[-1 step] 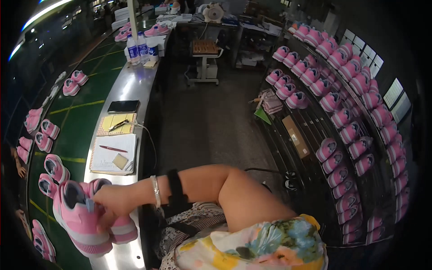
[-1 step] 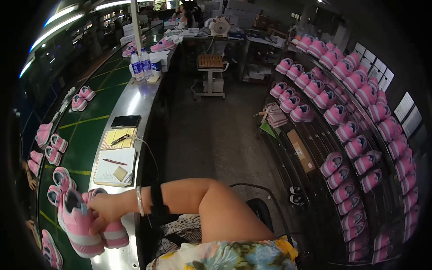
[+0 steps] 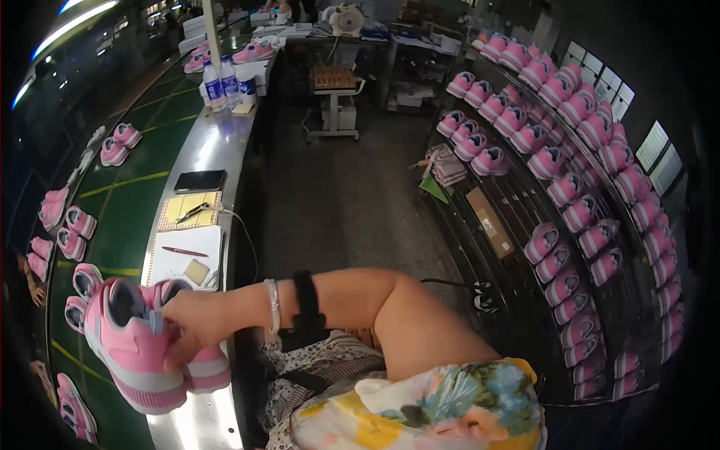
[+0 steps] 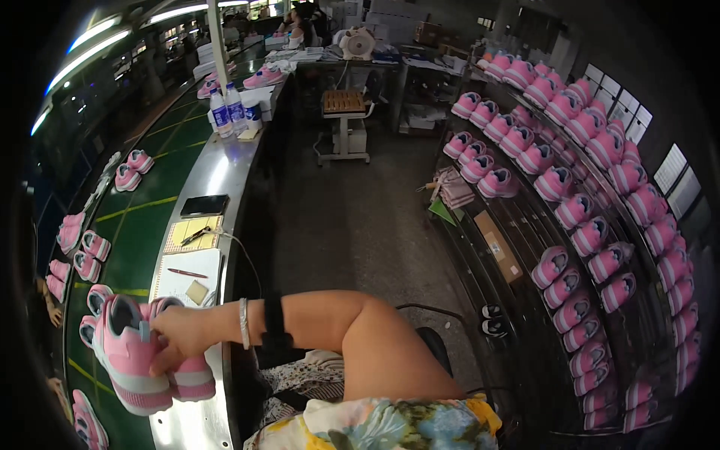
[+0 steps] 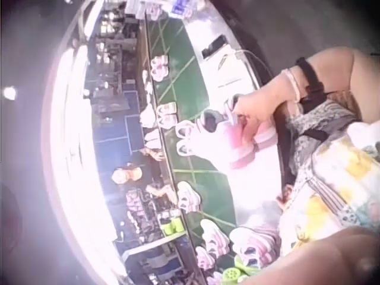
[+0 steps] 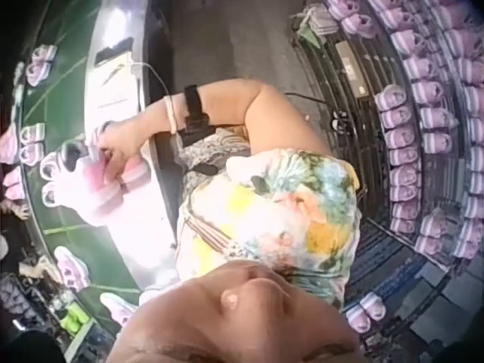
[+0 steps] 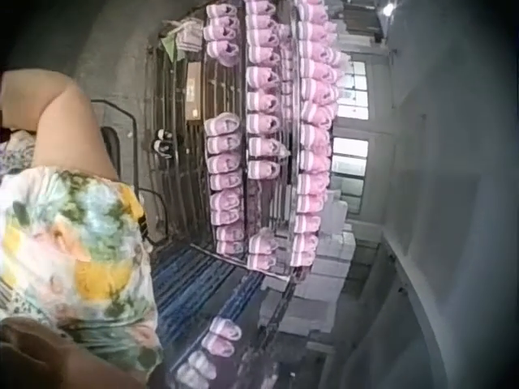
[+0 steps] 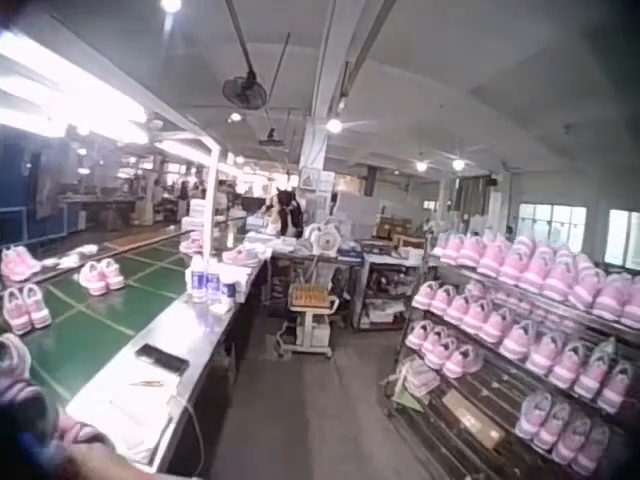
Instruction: Inspecting, cleaning, and organizing finished pink shoes on an assembly line and recording data in a notebook.
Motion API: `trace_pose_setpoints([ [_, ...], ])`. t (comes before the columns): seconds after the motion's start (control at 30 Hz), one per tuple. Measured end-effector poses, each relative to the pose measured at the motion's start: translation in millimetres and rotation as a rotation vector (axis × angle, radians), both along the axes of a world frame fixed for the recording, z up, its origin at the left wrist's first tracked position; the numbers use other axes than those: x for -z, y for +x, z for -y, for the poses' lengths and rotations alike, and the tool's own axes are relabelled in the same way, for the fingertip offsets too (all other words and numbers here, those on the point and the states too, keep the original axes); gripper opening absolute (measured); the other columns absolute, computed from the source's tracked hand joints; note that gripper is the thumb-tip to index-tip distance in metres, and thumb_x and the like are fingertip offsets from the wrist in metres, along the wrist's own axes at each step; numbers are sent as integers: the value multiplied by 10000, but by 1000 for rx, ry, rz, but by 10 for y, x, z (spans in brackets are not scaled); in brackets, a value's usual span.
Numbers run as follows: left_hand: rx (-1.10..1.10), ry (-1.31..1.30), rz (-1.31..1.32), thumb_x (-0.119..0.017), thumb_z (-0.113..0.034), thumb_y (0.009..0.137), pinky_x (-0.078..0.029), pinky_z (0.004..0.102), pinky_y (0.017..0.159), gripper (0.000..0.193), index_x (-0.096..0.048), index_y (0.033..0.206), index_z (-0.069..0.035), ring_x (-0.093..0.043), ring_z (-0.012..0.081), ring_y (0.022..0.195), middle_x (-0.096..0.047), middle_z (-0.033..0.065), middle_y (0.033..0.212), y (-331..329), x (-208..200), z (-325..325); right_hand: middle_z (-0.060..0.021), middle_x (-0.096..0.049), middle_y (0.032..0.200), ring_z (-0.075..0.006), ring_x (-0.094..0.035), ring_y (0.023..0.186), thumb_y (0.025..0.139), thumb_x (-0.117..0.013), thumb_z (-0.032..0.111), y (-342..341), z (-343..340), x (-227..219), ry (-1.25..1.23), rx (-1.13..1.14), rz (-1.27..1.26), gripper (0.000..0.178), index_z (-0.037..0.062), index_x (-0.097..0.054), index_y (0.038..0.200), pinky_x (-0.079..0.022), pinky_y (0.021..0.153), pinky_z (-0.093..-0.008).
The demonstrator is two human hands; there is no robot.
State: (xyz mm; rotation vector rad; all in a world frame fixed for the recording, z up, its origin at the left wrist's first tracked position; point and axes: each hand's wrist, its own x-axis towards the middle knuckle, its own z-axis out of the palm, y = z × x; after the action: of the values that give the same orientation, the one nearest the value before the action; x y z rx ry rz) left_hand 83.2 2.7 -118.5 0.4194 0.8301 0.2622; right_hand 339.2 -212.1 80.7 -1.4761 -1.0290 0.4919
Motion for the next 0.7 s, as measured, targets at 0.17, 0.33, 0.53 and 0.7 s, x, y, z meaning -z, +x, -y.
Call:
trace_pose_setpoints([
  [0.17,148,29,-9,-642,-326,799,-379,446,975,454,-545,1122,-21,-564,278,980,-591,168,1072,376,-79,180,-177,-655,868,-328,-641,828,591,-721,622,34,1545,-181,-522,797,510,722,56,-618,1026,-510,716,-391],
  [0.33,227,45,-13,-625,-342,810,-388,440,956,434,-551,1098,-25,-564,272,962,-591,159,1045,571,-76,386,-118,-671,835,-298,-649,777,637,-657,645,-147,3223,137,-917,1312,364,661,66,-641,956,-500,680,-381],
  [0.53,242,56,-36,-604,-361,823,-398,431,934,415,-557,1069,-30,-564,265,942,-592,149,1013,683,-71,657,-122,-671,810,-307,-640,791,671,-637,641,-760,5019,806,-1194,1681,206,608,75,-650,893,-485,688,-418],
  [0.7,221,72,-56,-587,-376,833,-407,425,915,403,-563,1046,-34,-564,259,925,-593,141,986,766,-90,880,-151,-668,812,-319,-640,796,663,-643,636,-1298,6024,1175,-1340,1838,155,627,63,-653,916,-486,702,-429],
])
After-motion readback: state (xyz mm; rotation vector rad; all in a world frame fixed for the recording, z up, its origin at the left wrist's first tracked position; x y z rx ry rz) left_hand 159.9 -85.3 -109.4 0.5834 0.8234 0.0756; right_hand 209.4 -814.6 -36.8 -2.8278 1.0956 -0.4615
